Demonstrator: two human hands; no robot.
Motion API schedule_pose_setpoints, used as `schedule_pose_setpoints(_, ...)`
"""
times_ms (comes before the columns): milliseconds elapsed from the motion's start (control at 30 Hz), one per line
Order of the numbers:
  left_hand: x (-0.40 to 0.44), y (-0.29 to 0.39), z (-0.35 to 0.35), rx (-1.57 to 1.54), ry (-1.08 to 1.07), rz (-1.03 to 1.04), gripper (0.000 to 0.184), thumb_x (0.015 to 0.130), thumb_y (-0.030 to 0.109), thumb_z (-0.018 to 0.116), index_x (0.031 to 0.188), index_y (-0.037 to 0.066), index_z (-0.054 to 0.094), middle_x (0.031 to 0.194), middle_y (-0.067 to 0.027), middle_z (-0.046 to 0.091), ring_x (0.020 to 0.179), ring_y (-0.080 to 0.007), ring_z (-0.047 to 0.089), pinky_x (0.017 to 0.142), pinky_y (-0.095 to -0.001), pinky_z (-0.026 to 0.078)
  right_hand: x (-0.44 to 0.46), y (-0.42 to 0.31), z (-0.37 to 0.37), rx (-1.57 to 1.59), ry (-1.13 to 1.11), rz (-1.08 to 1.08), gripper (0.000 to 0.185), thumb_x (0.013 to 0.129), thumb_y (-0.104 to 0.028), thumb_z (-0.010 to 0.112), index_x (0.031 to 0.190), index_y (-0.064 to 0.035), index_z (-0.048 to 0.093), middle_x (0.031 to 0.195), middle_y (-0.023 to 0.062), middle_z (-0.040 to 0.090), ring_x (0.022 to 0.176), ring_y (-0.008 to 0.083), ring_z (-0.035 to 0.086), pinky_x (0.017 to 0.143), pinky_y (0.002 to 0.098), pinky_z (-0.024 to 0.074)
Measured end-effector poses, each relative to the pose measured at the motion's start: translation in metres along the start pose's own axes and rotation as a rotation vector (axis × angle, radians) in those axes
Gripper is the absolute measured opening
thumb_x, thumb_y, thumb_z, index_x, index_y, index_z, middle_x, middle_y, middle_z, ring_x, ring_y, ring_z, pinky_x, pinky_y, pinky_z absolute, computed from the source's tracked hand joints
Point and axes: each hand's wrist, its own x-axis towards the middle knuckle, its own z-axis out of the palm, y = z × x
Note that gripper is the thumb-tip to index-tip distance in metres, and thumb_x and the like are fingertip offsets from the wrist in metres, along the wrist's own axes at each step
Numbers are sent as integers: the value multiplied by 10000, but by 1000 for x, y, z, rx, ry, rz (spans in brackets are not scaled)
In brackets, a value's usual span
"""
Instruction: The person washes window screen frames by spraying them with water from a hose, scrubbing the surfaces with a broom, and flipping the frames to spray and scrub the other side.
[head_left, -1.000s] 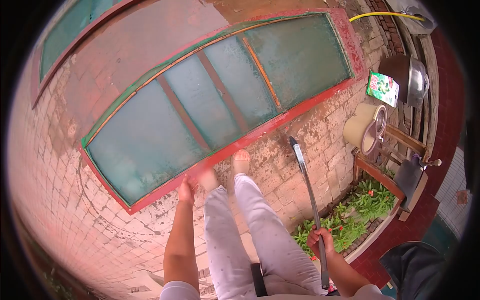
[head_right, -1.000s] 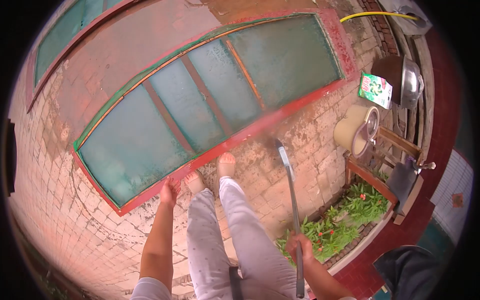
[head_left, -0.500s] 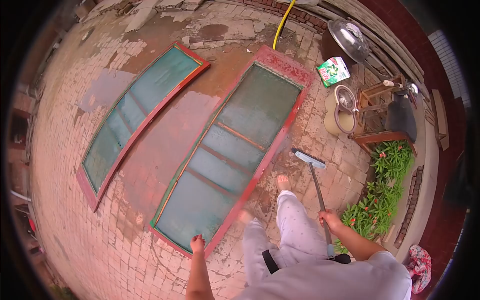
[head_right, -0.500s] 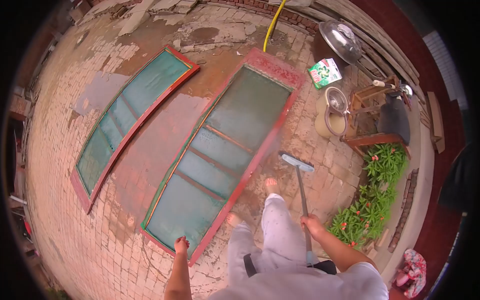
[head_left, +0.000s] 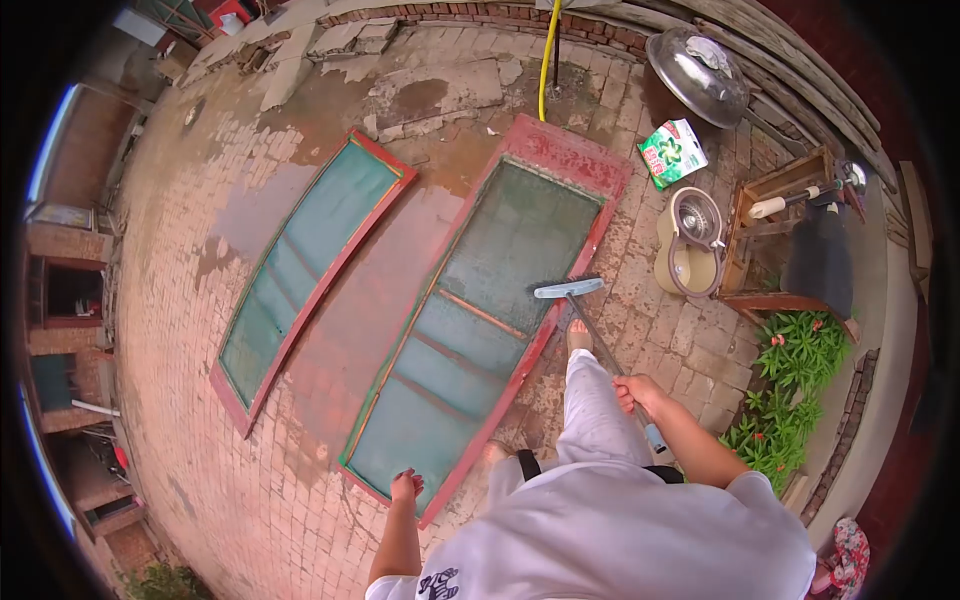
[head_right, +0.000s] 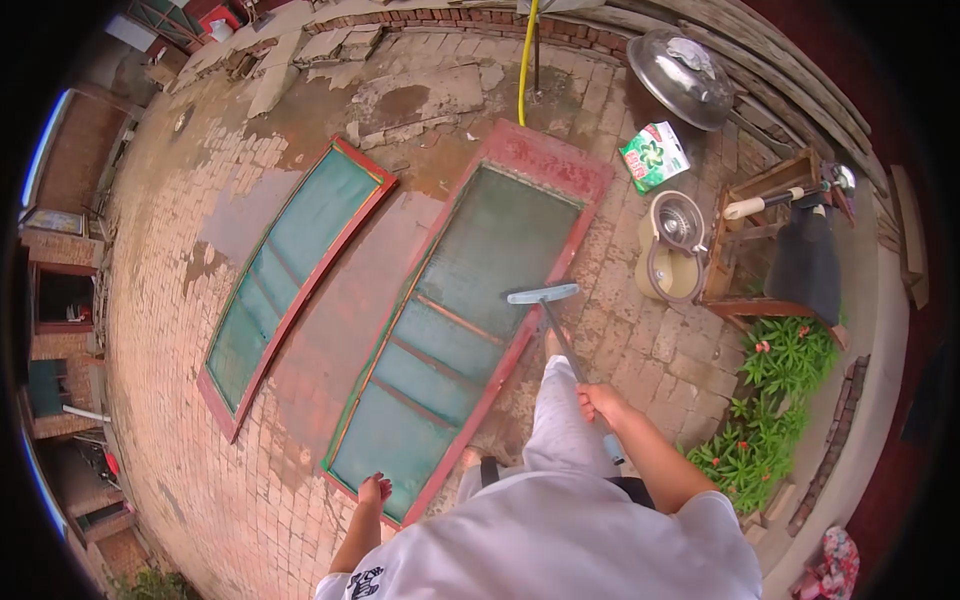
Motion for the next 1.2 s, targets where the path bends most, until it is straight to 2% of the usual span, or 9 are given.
schedule_pose_setpoints(200, -109, 148, 163, 727, -211, 690, 242, 864, 232, 566, 975, 29, 638, 854, -109, 672, 777, -210, 633, 713, -317, 485, -12, -112, -47, 191, -141, 28, 155, 901, -190, 433, 786, -92, 466, 571, -26, 398, 430, 89, 355, 404, 256, 331)
schedule_pose_setpoints(467, -127, 235, 206, 690, -85, 846, 233, 837, 200, 570, 972, 20, 630, 904, -126, 671, 860, -241, 638, 773, -329, 478, -20, -189, -53, -44, -65, -116, 122, 918, -164, 401, 854, -83, 466, 587, -43, 389, 441, 70, 335, 407, 244, 301)
schedule_pose_setpoints(733, -73, 269, 155, 586, -138, 0, 240, 850, 277, 571, 987, 84, 609, 831, -40, 652, 760, -168, 605, 648, -314, 451, 3, -269, -34, 48, -136, -145, 122, 921, -187, 455, 883, -74, 479, 598, -42, 399, 448, 64, 338, 409, 232, 295)
schedule_pose_setpoints(800, -88, 324, 158, 925, -193, 39, 270, 852, 297, 572, 1019, 84, 587, 852, -51, 653, 737, -164, 605, 648, -332, 460, 21, -301, -12, 114, -116, -138, 128, 921, -194, 459, 897, -72, 490, 601, -42, 402, 445, 62, 338, 405, 227, 291)
schedule_pose_setpoints(900, 100, 357, 104, 787, -366, -225, 293, 858, 305, 569, 1048, 83, 567, 871, -62, 654, 712, -171, 606, 646, -338, 469, 57, -355, 35, 271, -37, -119, 142, 922, -200, 459, 912, -66, 505, 603, -43, 410, 442, 58, 338, 396, 216, 289)
schedule_pose_setpoints(967, 132, 484, 120, 1159, -478, 29, 296, 859, 308, 565, 1047, 79, 569, 873, -68, 655, 702, -178, 607, 629, -342, 468, 89, -396, 73, 427, -3, -83, 153, 923, -206, 460, 919, -62, 513, 603, -46, 415, 439, 52, 335, 390, 207, 289)
schedule_pose_setpoints(1033, 177, 627, 159, 997, -255, -129, 276, 858, 294, 561, 1026, 77, 580, 863, -77, 658, 680, -182, 605, 600, -343, 464, 116, -438, 114, 659, -20, -109, 162, 923, -213, 463, 925, -61, 518, 602, -53, 419, 435, 44, 340, 388, 197, 295)
schedule_pose_setpoints(1100, 250, 783, 206, 1007, -137, 95, 284, 882, 332, 511, 1023, 93, 573, 934, -70, 652, 788, -139, 595, 641, -297, 448, 138, -470, 154, 873, -63, -135, 184, 922, -231, 468, 945, -57, 525, 601, -69, 419, 436, 31, 355, 390, 186, 306)
schedule_pose_setpoints(1200, 160, 1009, 308, 235, -146, 677, 294, 902, 257, 507, 1072, 19, 538, 884, -55, 638, 798, -131, 574, 727, -286, 437, 143, -526, 211, 935, 5, -181, 197, 923, -237, 464, 954, -52, 526, 598, -69, 423, 442, 32, 369, 394, 186, 322)
